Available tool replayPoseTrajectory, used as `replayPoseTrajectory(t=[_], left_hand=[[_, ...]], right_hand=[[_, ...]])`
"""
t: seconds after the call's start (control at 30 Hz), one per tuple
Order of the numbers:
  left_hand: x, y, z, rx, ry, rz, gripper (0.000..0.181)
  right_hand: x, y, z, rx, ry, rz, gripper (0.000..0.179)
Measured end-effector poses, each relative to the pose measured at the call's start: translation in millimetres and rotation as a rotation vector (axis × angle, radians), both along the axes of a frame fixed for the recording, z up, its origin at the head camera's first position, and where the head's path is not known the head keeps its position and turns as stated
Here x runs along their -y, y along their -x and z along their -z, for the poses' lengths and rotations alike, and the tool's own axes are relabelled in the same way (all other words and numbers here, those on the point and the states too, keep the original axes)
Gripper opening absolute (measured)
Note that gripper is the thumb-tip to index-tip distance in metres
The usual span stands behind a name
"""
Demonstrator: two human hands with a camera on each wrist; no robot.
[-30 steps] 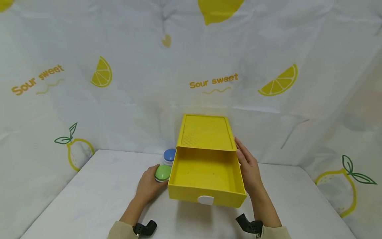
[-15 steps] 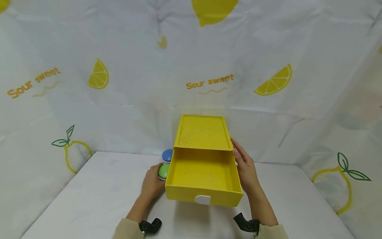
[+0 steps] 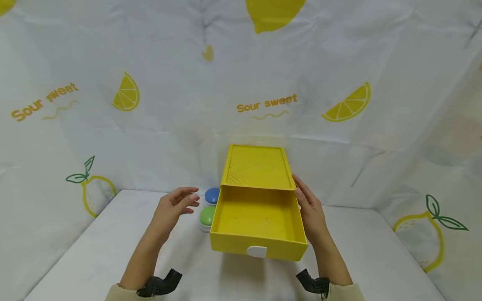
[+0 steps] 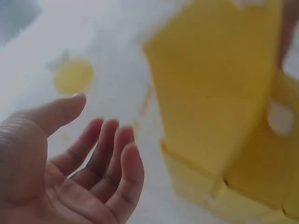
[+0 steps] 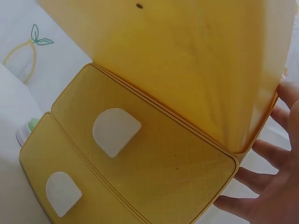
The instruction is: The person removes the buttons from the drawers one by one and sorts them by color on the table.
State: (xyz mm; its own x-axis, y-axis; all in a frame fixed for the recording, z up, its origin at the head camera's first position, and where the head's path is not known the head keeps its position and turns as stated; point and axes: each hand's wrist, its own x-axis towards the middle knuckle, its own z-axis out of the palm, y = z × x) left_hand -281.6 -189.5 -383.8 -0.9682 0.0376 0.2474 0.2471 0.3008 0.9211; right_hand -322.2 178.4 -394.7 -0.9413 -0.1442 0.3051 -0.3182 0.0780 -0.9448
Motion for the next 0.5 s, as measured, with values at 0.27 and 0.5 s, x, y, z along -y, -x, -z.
replayPoseTrajectory(t=[0.27,0.5], left_hand=[[-38.5,-76.0,-53.4,-0.114,-0.034,0.386,0.023],[-73.4,-83.1,-43.2,-0.003,0.113,0.368,0.023]], right_hand=[[-1,-0.4,0.7,0.007,-0.001,0.017,0.051],[-2,-1.9,-2.0,0.028,-0.009,0.017,0.053]])
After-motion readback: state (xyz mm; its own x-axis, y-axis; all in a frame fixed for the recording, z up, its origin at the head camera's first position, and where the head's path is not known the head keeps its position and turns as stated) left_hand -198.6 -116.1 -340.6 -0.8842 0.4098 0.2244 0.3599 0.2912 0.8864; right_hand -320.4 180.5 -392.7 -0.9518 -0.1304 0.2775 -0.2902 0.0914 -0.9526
